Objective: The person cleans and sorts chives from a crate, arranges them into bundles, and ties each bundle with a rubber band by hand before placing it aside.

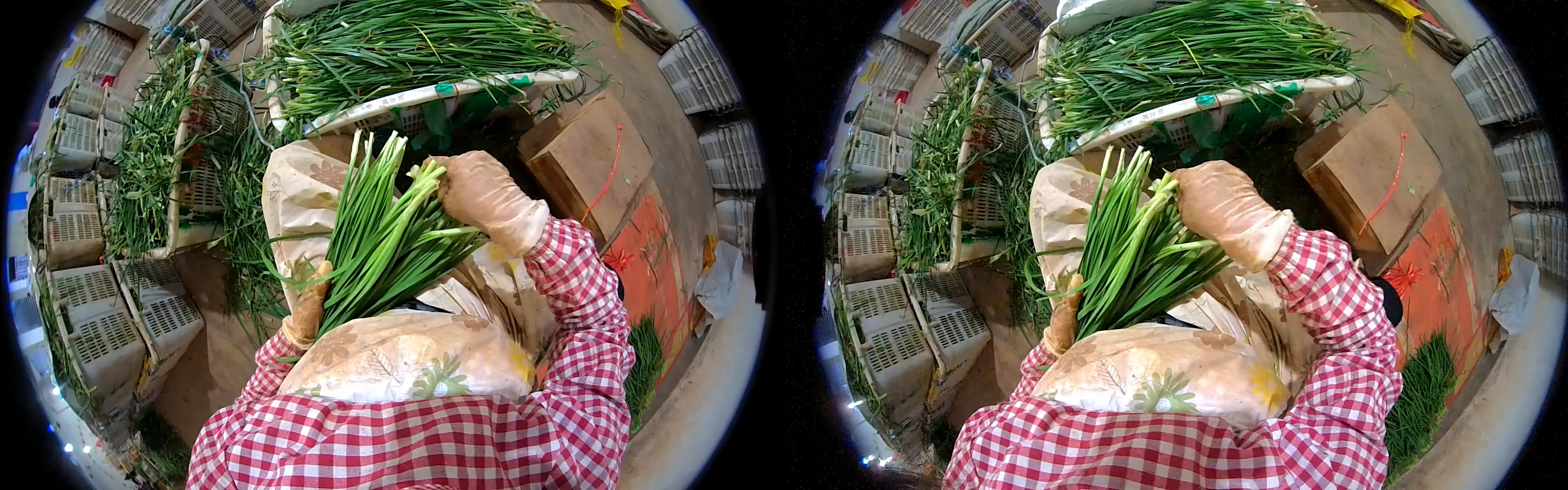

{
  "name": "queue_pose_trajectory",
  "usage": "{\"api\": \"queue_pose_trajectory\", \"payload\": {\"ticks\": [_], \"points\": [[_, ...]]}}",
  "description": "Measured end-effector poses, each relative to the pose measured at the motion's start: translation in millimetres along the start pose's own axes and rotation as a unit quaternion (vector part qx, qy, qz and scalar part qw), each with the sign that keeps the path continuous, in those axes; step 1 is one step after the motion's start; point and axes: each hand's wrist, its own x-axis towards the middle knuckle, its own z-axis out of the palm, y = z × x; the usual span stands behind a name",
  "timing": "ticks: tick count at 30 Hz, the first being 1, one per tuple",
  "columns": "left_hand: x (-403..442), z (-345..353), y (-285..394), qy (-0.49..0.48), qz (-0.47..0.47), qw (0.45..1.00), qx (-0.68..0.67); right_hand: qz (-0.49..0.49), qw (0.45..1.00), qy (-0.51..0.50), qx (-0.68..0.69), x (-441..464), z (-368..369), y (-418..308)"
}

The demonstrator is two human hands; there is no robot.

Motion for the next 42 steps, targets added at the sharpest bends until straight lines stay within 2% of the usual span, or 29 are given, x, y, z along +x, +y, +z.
{"api": "queue_pose_trajectory", "payload": {"ticks": [3,6,7,9,11,12,13,14,15,16,17,20,23,25,26,27,29,31,33,34,35,36,37,39,40,41,42], "points": [[1.9,5.6,3.3,0.001,0.049,0.999,0.008,-0.04,0.999,0.005,-0.008,-5.0,-3.0,15.2],[8.1,-4.4,-8.3,0.001,0.044,0.999,0.015,-0.085,0.99,0.074,-0.089,-7.3,3.8,37.0],[5.8,-1.7,-3.7,-0.008,0.034,0.999,-0.003,-0.063,0.98,0.117,-0.149,-5.8,2.5,49.3],[-0.2,3.4,4.9,-0.013,0.024,0.999,-0.022,0.014,0.972,0.213,-0.101,1.7,-8.1,91.8],[-4.8,9.2,14.5,0.003,0.073,0.997,0.035,0.113,0.948,0.251,-0.161,-2.7,-20.6,116.0],[-2.3,8.6,14.8,0.005,0.076,0.997,0.034,0.072,0.947,0.29,-0.117,-5.5,-22.5,111.8],[-0.7,7.1,13.0,0.003,0.084,0.996,0.037,-0.003,0.965,0.26,0.025,-9.3,-27.7,88.4],[-0.5,8.2,12.5,0.002,0.087,0.995,0.038,-0.077,0.958,0.222,0.165,-12.4,-31.1,58.4],[-0.3,9.3,12.1,0.0,0.09,0.995,0.04,-0.086,0.925,0.113,0.351,-16.8,-28.2,42.0],[-1.7,12.0,13.2,-0.006,0.055,0.998,-0.01,-0.183,0.961,0.08,0.191,-15.0,-25.7,38.0],[-2.0,11.8,13.2,-0.009,0.037,0.999,-0.034,-0.23,0.961,0.076,0.135,-14.0,-16.2,32.3],[-1.1,5.7,8.3,-0.006,0.023,0.999,-0.043,-0.207,0.968,0.024,0.14,-19.0,9.3,26.4],[1.2,-1.9,-3.0,-0.001,0.03,0.998,-0.053,-0.182,0.966,0.08,0.164,-24.0,26.0,29.8],[0.3,1.0,-0.1,-0.014,0.006,0.996,-0.085,-0.209,0.955,0.149,0.147,-25.3,27.8,35.1],[-0.9,1.4,2.3,-0.026,-0.02,0.993,-0.112,-0.21,0.956,0.19,0.077,-23.7,22.8,41.0],[-5.1,5.7,10.7,-0.026,-0.019,0.993,-0.113,-0.188,0.954,0.224,0.062,-22.5,23.7,51.8],[-22.2,25.6,42.8,-0.076,0.024,0.997,-0.012,-0.086,0.957,0.26,0.093,-23.4,24.8,82.7],[-42.8,47.4,76.2,-0.123,0.068,0.986,0.088,0.134,0.969,0.201,-0.051,-21.7,28.3,118.1],[-50.3,56.1,90.1,-0.157,0.1,0.969,0.165,0.271,0.945,0.115,-0.14,-19.1,8.9,114.6],[-50.9,57.3,92.5,-0.168,0.111,0.961,0.19,0.309,0.946,0.062,-0.069,-12.3,-2.4,107.4],[-49.3,56.0,93.4,-0.199,0.075,0.964,0.161,0.178,0.972,0.14,0.065,-15.4,5.3,119.8],[-47.7,54.4,94.1,-0.229,0.039,0.964,0.133,0.119,0.955,0.073,0.26,-12.7,-2.2,108.5],[-47.8,55.6,94.9,-0.239,0.03,0.963,0.12,0.054,0.895,0.005,0.443,-7.9,-14.5,88.0],[-48.0,58.0,96.6,-0.26,0.011,0.961,0.096,0.017,0.899,-0.109,0.423,-3.6,-34.7,46.3],[-48.5,56.6,94.8,-0.264,0.004,0.96,0.092,0.029,0.912,-0.149,0.38,3.5,-33.6,39.0],[-47.7,54.6,93.3,-0.266,0.0,0.96,0.09,0.031,0.901,-0.199,0.385,10.4,-36.4,33.7],[-47.0,52.6,91.6,-0.268,-0.003,0.959,0.088,0.03,0.891,-0.177,0.416,11.9,-26.3,33.9]]}}
